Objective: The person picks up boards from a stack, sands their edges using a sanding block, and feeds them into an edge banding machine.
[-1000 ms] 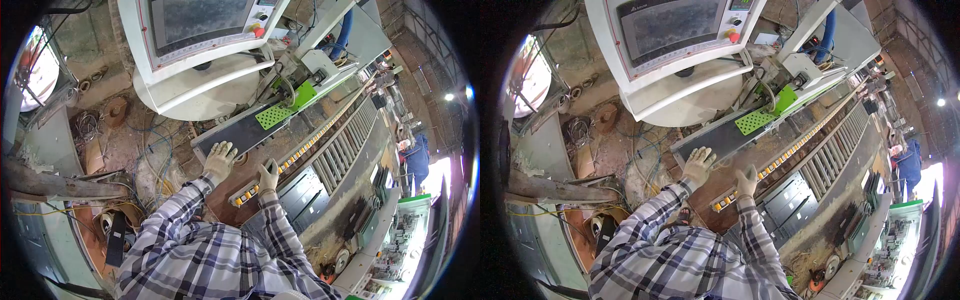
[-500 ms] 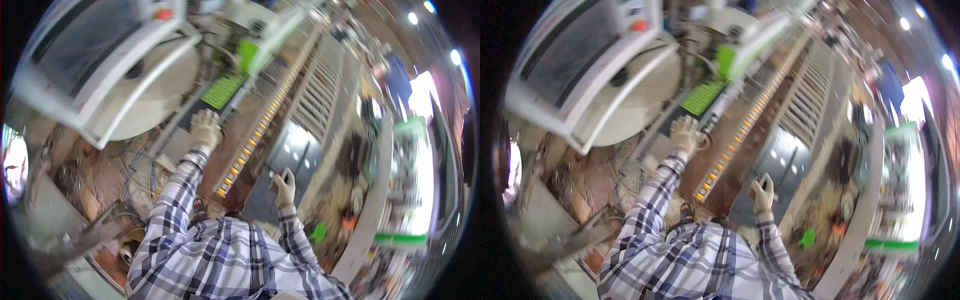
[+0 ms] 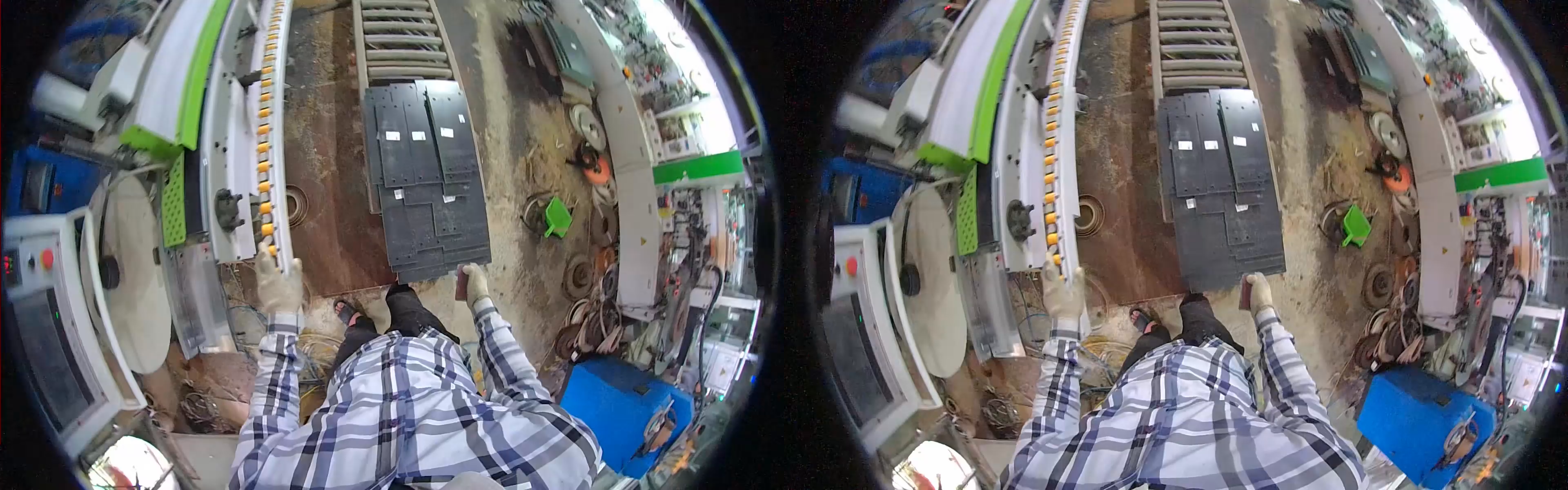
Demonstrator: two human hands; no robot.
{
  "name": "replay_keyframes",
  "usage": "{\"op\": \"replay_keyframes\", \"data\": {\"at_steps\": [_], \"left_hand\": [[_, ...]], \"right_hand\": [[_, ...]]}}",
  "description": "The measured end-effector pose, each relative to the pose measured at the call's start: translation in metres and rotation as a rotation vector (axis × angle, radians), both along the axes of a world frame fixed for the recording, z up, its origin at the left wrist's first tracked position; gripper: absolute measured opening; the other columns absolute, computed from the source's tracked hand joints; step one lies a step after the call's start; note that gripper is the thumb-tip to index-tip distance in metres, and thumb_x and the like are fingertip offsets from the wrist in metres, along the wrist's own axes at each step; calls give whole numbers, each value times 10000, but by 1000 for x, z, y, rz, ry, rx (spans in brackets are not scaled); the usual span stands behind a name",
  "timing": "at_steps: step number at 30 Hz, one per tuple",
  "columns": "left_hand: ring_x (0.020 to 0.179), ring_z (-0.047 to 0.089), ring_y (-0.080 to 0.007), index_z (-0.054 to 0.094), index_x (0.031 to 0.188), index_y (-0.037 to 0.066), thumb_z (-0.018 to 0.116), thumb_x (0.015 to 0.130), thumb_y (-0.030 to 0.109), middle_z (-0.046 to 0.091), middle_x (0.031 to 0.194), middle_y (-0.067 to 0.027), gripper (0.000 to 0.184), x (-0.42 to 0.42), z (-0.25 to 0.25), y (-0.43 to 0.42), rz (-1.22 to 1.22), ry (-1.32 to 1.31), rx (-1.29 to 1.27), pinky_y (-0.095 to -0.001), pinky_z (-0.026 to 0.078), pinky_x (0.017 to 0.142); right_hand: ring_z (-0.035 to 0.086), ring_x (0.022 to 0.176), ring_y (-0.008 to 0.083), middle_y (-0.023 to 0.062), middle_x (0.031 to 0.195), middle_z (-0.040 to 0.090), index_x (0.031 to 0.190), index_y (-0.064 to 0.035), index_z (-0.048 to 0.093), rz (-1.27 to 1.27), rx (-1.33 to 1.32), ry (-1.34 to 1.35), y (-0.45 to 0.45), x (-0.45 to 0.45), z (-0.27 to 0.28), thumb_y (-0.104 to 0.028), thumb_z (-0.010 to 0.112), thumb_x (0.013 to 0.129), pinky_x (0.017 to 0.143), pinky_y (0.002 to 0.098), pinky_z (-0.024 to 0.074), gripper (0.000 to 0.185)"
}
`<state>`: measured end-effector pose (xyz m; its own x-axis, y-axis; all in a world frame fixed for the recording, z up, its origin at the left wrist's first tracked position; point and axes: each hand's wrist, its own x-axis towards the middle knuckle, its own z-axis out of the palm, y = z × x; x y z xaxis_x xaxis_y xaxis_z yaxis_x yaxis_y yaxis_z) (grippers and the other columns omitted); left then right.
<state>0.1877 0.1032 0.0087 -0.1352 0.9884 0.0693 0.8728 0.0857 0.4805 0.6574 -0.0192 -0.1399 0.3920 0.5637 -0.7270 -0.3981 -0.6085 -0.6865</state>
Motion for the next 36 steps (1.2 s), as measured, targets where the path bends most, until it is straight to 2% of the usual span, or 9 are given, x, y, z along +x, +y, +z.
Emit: {"op": "replay_keyframes", "data": {"at_steps": [5, 7, 8, 12, 15, 22, 29, 33, 36], "left_hand": [[1448, 454, -436, 298, 1621, 17, 706, 966, 229, 460, 1560, -285, 800, -4, -13, 1, 63, 176, -90, -452, 358, 1222], [1475, 436, -424, 277, 1629, 12, 707, 966, 193, 433, 1595, -278, 811, 4, -7, 3, 108, 217, -136, -435, 325, 1239], [1487, 423, -419, 267, 1631, 6, 698, 981, 233, 419, 1608, -275, 812, 7, -5, 5, 101, 196, -122, -441, 316, 1244], [1513, 386, -413, 247, 1646, 18, 604, 1042, 487, 392, 1631, -271, 844, -3, -14, 2, 80, 322, -124, -471, 287, 1258], [1489, 401, -442, 281, 1626, -20, 608, 1028, 537, 397, 1610, -300, 880, 1, -13, 3, 95, 457, -140, -511, 302, 1243], [1466, 412, -480, 301, 1583, -96, 609, 1036, 531, 390, 1580, -349, 886, 20, -14, 9, 181, 577, -139, -540, 316, 1243], [1485, 397, -465, 297, 1580, -85, 587, 1040, 557, 385, 1599, -316, 887, 8, -18, 6, 128, 758, -117, -545, 304, 1259], [1488, 398, -458, 262, 1602, -59, 590, 1024, 600, 375, 1615, -299, 936, 8, -19, 3, 171, 732, -134, -545, 301, 1258], [1505, 378, -463, 242, 1630, -9, 562, 999, 682, 356, 1632, -291, 989, 18, -15, 7, 236, 759, -196, -555, 303, 1254]], "right_hand": [[713, 845, 280, 129, 846, 710, 939, -17, 684, 323, -210, -290, 46, 37, -77, -428, 698, 905, 735, 405, 549, 413], [727, 969, 347, 212, 999, 758, 1019, 29, 699, 481, -324, -486, 66, 53, -124, -481, 775, 838, 881, 424, 544, 546], [717, 1101, 383, 259, 1124, 750, 1098, 26, 720, 501, -377, -414, 84, 63, -130, -467, 785, 824, 960, 452, 537, 567], [696, 1181, 369, 226, 1210, 740, 1276, -8, 662, 690, -420, -654, 164, 106, -172, -448, 784, 830, 1014, 453, 545, 638], [673, 1231, 365, 205, 1314, 693, 1465, -84, 544, 762, -510, -771, 232, 139, -191, -454, 795, 820, 1038, 461, 551, 785], [711, 1084, 395, 216, 1236, 653, 1370, -94, 614, 765, -261, -1174, 346, 168, -233, -426, 724, 916, 913, 490, 594, 573], [623, 1127, 385, 192, 1222, 610, 1423, -45, 554, 1014, -86, -1187, 245, 87, -274, -298, 743, 883, 927, 496, 553, 625], [606, 1185, 373, 191, 1290, 600, 1432, -55, 556, 1117, -303, -1010, 233, 98, -272, -429, 825, 843, 986, 501, 532, 748], [515, 1354, 434, 282, 1433, 546, 1533, -15, 455, 550, -127, -1111, 272, 135, -286, -532, 793, 872, 1135, 509, 445, 905]]}}
